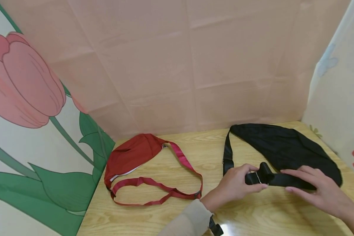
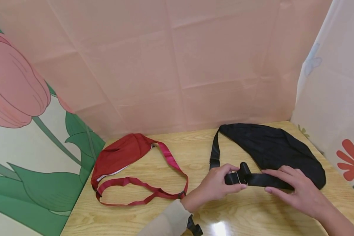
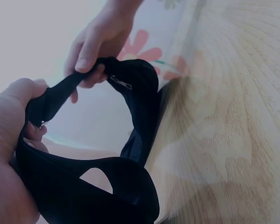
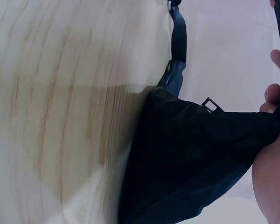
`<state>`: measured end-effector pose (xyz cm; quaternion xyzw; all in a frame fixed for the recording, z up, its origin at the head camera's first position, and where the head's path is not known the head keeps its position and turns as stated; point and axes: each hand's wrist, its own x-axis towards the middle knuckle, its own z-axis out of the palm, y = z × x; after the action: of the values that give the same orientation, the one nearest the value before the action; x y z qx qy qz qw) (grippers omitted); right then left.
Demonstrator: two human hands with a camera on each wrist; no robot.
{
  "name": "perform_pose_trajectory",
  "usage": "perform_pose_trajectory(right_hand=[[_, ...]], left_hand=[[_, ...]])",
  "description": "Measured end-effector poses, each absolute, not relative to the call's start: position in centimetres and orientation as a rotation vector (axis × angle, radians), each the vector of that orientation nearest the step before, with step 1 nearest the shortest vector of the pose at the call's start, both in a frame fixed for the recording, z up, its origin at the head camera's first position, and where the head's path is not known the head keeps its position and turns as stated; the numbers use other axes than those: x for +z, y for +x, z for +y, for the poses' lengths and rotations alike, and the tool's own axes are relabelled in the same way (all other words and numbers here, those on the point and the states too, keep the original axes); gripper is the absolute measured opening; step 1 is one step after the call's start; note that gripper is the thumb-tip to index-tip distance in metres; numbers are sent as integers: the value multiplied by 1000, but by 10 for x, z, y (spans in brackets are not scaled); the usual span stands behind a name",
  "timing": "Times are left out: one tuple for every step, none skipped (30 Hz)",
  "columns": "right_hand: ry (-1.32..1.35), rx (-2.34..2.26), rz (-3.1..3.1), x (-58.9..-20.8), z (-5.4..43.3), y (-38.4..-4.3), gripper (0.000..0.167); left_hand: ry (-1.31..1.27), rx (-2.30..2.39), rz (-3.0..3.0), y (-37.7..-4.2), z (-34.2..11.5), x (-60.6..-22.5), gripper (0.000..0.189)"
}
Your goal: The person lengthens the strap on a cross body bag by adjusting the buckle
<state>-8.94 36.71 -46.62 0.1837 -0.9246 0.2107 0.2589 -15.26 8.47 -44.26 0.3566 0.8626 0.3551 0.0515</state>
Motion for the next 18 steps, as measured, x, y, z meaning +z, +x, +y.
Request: perform_pose_trajectory(right_hand=[[494,571,-2510,-466,368,-89,68],[491,571,-2515,-467,368,-89,68],[487,570,-2519,-467,369,-89,68],[484,567,-2523,-467,370,-89,67],[486,567,-2528,-467,370,-89,67],[487,561,-2532,-467,371,-89,66],[492,554,-2535,-467,371,-89,65],[493,554,-2535,-467,372,-90,65],[491,555,-2536,-467,372,-90,65],[489,557,-2535,-467,373,-91,65],[486,557,-2535,-468,373,-91,64],[480,554,-2535,-468,374,-91,64],[475,554,-2537,-469,375,-91,64],[470,551,-2539,-469,376,-91,63],[464,548,-2541,-469,377,-91,63],[462,544,-2543,-470,378,-92,63],[462,541,-2544,-470,378,-92,62],[466,538,-2544,-471,379,-92,62]], left_hand=[[1085,1080,2633,-153,85,-443,52],[1085,1079,2641,-153,84,-443,52],[1086,1080,2648,-153,84,-443,52],[1091,1077,2659,-153,84,-444,52],[1098,1072,2668,-153,84,-444,53],[1108,1068,2676,-153,84,-444,53],[1118,1068,2679,-154,84,-444,53],[1127,1069,2681,-154,83,-444,53],[1135,1072,2684,-154,83,-445,53],[1142,1072,2688,-155,84,-445,52],[1154,1069,2695,-155,84,-446,52],[1164,1063,2701,-155,84,-446,52],[1168,1062,2700,-155,84,-447,52],[1170,1059,2701,-155,84,-447,52],[1166,1059,2699,-155,84,-447,52],[1161,1057,2697,-155,84,-448,52],[1158,1055,2696,-155,84,-448,52],[1153,1056,2692,-155,84,-448,52]])
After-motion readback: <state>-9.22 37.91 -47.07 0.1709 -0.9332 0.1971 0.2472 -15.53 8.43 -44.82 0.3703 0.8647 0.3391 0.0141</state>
